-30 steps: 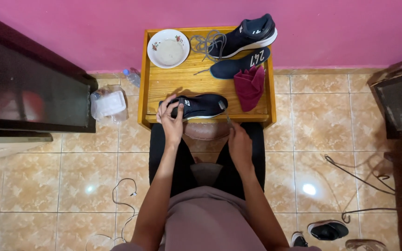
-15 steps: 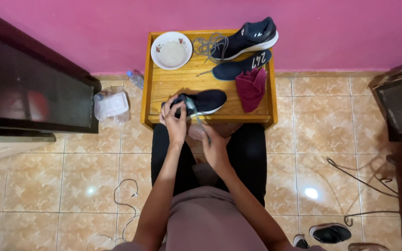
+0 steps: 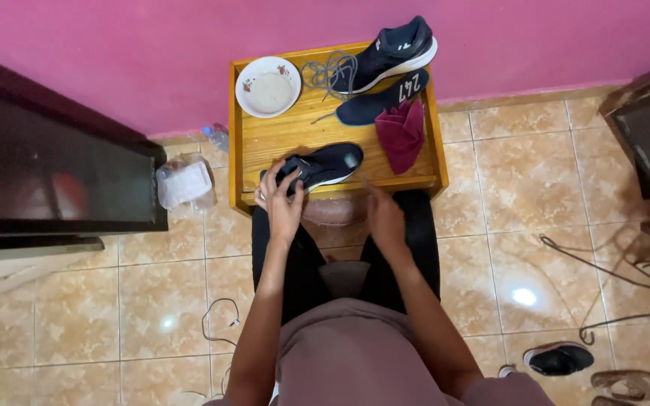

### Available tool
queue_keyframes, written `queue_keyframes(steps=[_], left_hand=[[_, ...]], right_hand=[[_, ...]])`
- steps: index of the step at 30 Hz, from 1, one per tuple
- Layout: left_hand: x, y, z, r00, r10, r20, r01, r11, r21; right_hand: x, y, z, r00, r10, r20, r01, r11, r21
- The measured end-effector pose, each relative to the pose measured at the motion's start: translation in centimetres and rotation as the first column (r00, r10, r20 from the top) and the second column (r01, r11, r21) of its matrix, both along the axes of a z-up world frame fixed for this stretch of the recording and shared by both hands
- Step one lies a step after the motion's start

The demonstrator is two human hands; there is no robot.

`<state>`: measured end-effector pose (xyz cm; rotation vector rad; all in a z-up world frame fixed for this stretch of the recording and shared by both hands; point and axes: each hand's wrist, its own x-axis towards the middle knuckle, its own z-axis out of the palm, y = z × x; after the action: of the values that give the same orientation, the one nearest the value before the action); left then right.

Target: Wiping a black sneaker with a pink cloth on a small wooden table.

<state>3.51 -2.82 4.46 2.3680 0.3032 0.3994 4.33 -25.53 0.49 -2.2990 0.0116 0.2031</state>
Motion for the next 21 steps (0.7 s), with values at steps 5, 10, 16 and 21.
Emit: queue_keyframes(steps=[5,10,16,21], left_hand=[[-0.5,0.7,0.2,0.999,-0.041,0.013,0.039,0.994,0.099],[-1.1,2.9,-0.4,0.994,-0.103,0.026,0.101,0.991,0.087],[-1.9,4.9,-1.3,0.999,-0.023,-0.035,0.020,0.997,-0.071],[-2.1,4.1,0.3,0.993,-0.011,-0.118,-0.014,0.978,-0.209]], right_hand=[[-1.9,1.0,3.9,0.997,0.064,0.043,-0.066,0.997,0.030],[-1.3,-0.4,1.4,0.995,-0.038,0.089,0.035,0.999,0.035],[-2.7,2.0,3.9,0.999,-0.018,0.043,0.010,0.984,0.176],[-2.4,1.9,2.9,0.998,-0.029,0.055,0.018,0.979,0.203]])
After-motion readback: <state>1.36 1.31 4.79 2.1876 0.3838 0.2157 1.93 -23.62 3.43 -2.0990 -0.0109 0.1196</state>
